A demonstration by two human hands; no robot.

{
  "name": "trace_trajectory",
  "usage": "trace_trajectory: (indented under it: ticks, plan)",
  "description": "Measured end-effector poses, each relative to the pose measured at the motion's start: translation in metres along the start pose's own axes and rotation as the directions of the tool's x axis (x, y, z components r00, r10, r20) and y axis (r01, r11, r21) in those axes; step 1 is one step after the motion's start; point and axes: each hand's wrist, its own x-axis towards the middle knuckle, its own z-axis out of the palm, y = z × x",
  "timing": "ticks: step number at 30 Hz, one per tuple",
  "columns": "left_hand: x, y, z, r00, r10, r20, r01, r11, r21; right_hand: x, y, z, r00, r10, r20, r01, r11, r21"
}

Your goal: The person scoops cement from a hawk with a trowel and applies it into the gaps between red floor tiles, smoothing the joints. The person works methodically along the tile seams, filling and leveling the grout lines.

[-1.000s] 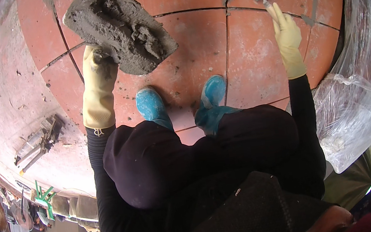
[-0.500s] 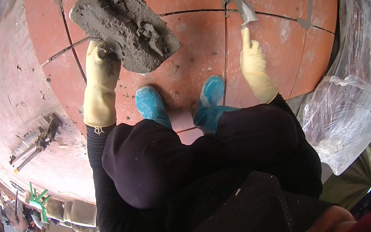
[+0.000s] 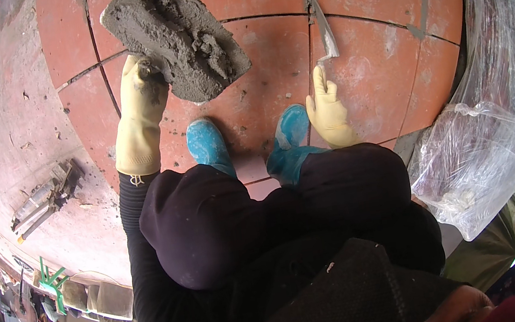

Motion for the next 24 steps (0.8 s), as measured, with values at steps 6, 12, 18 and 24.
trace_trajectory:
  ticks: [6,12,18,24]
  plan:
    - [0.003,0.001,-0.007,0.999,-0.036,0.008,0.036,0.992,-0.125,0.002,0.007,-0.003,0.98,-0.02,-0.198,0.069,0.967,0.245]
    - [0.001,-0.006,-0.008,0.973,0.219,0.073,-0.229,0.873,0.431,0.052,0.007,-0.016,0.953,-0.018,-0.303,0.083,0.976,0.204]
    - [-0.003,-0.01,-0.01,0.991,-0.121,0.049,0.13,0.886,-0.445,0.062,0.029,-0.016,0.965,-0.053,-0.259,0.024,0.993,-0.114]
    - [-0.004,0.005,-0.001,0.92,-0.39,0.048,0.241,0.464,-0.852,0.027,0.047,0.004,0.966,-0.028,-0.257,-0.027,0.978,-0.209]
